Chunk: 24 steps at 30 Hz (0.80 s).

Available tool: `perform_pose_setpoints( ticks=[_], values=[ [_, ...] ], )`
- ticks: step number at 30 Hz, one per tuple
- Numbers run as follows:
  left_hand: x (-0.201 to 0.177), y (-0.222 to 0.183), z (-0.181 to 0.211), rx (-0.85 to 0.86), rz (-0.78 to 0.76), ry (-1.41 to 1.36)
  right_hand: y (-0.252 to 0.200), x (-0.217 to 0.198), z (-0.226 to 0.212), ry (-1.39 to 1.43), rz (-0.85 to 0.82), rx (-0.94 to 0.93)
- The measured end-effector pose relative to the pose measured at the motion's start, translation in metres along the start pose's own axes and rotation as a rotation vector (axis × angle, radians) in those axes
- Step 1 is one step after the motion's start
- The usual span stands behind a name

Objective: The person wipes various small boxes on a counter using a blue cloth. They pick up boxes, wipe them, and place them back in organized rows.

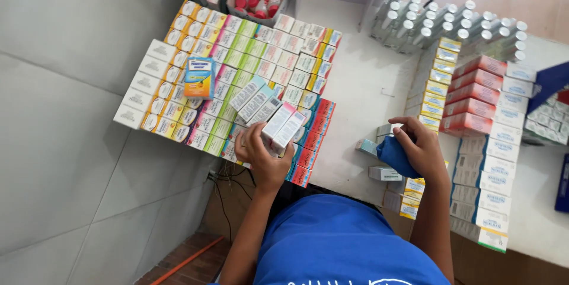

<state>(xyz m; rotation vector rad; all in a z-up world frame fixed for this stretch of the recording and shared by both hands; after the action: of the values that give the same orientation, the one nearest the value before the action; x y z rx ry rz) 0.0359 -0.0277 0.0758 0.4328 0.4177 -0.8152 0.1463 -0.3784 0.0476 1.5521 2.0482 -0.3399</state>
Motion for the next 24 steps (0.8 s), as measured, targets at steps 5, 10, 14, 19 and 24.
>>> perform_pose_setpoints(
  ticks=[5,10,14,19,24],
  values=[
    [0.027,-0.009,-0.030,0.097,0.137,0.313,-0.046,-0.044,0.032,-0.081,0.166,0.053],
    [0.040,-0.031,-0.004,0.323,0.040,0.333,-0.099,-0.103,0.014,-0.032,0.396,0.170],
    [0.076,-0.065,0.043,0.576,-0.280,0.148,-0.134,-0.129,0.005,-0.036,0.576,0.253],
    [0.183,-0.106,0.079,0.803,-0.665,0.353,-0.150,-0.126,0.017,-0.084,0.589,0.263],
    [0.270,-0.127,0.050,0.901,-0.672,0.545,-0.152,-0.119,0.019,-0.102,0.567,0.284]
  ],
)
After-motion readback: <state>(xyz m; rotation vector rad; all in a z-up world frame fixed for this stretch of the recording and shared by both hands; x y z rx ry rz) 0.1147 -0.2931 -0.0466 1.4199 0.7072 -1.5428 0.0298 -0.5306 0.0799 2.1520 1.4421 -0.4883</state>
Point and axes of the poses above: each hand's wrist, its own y-axis towards the middle knuckle, its own x-axis out of the palm, z = x × y, the point moved 9 cm from there along y, towards the middle knuckle, and after that the axes turned 14 degrees about -x, right-handed, at the moved point
